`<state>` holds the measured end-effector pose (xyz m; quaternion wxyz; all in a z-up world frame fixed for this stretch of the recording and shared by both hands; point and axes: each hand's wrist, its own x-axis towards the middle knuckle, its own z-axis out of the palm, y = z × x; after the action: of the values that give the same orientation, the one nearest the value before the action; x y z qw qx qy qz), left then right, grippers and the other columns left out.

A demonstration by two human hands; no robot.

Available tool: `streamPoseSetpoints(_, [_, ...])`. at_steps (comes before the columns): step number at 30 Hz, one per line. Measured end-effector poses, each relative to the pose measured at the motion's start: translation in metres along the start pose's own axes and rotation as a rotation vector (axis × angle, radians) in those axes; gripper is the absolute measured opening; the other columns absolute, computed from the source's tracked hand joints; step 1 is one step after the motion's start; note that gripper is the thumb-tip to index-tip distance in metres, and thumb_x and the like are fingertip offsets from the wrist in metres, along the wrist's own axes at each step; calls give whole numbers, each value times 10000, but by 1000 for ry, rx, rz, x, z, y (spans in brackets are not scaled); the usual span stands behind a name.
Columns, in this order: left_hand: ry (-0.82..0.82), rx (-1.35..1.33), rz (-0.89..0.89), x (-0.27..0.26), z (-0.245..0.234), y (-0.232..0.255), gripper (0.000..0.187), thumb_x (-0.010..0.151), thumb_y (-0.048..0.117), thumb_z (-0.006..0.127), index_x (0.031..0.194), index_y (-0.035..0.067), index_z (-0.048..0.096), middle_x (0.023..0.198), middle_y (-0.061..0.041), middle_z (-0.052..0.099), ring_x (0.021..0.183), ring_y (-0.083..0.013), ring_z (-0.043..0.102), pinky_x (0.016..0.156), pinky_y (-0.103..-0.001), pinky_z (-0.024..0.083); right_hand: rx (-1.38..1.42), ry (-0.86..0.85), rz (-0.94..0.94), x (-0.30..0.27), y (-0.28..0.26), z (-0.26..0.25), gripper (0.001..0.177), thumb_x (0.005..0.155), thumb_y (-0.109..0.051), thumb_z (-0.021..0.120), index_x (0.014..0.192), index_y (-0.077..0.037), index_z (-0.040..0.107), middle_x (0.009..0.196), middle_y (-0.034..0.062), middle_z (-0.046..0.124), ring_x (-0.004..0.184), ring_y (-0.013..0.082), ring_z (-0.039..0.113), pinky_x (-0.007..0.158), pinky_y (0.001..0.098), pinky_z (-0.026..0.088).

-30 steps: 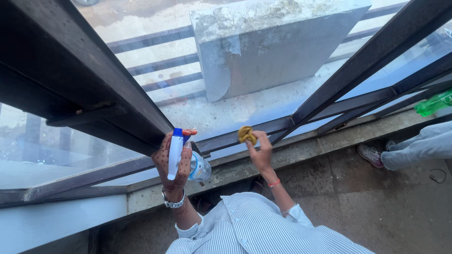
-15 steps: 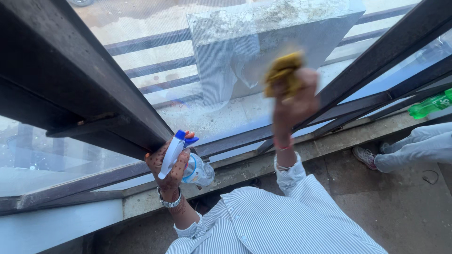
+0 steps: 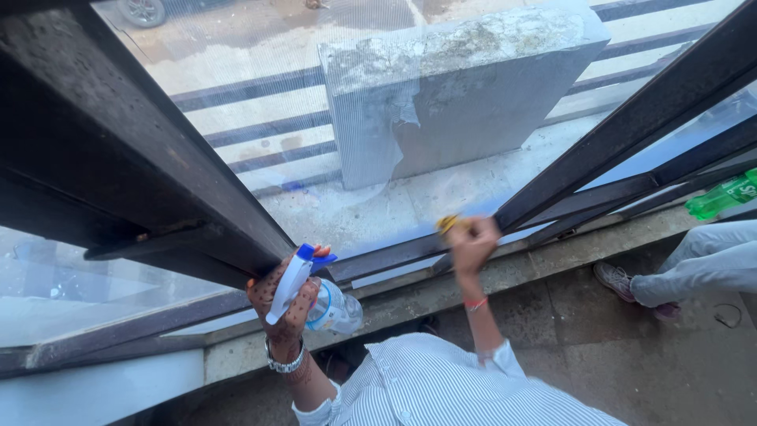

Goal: The person cleans a window pane by spraying a liquid from a bottle and wiping the surface with a yellow cloth.

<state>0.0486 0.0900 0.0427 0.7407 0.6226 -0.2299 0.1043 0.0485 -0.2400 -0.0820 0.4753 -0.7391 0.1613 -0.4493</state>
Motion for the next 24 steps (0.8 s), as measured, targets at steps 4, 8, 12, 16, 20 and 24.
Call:
streamPoseSetpoints(4, [1,95,28,-1,-2,-3,448,863,-41,585,1305,-86,647,1197,-188,754,1039,-175,739,883,-264,571,186,305,-89,72,-59,2,176,790,69,598,802,-44,465,790,-11,473,683,82,392,609,273,342])
streamPoseSetpoints(8, [17,-4,-27,-2,0,-6,462,842,-60,586,1299,-98,634,1204,-201,739,1074,-208,731,875,-279,586,307,426,-332,98,-126,14,243,872,12,683,931,-62,460,824,3,454,731,116,401,665,291,383])
streamPoseSetpoints(12, [14,-51,-102,-1,-3,-7,476,829,-54,586,1300,-90,644,1211,-193,759,970,-195,751,768,-264,597,122,386,-473,73,-137,47,305,885,-141,761,942,-50,475,904,53,476,832,187,491,747,342,445])
streamPoseSetpoints(16, [-17,74,-21,-2,-3,0,435,866,-69,639,1300,-81,667,1181,-188,765,1071,-221,752,953,-302,590,-2,89,-722,7,-104,82,246,853,-94,741,925,-58,509,856,104,546,708,274,577,655,382,482])
streamPoseSetpoints(20, [-42,39,-86,1,-6,2,439,872,-69,639,1311,-86,640,1194,-191,751,1082,-219,741,956,-297,577,-52,-325,-794,-51,-49,77,265,764,-47,775,888,-56,540,819,114,592,670,298,607,602,387,494])
streamPoseSetpoints(24, [-86,-51,-54,2,-6,7,430,869,-67,654,1297,-93,624,1208,-196,743,1141,-247,740,1012,-346,595,-50,-439,-252,-73,3,51,246,754,-49,820,898,-27,621,803,104,654,689,219,642,625,332,517])
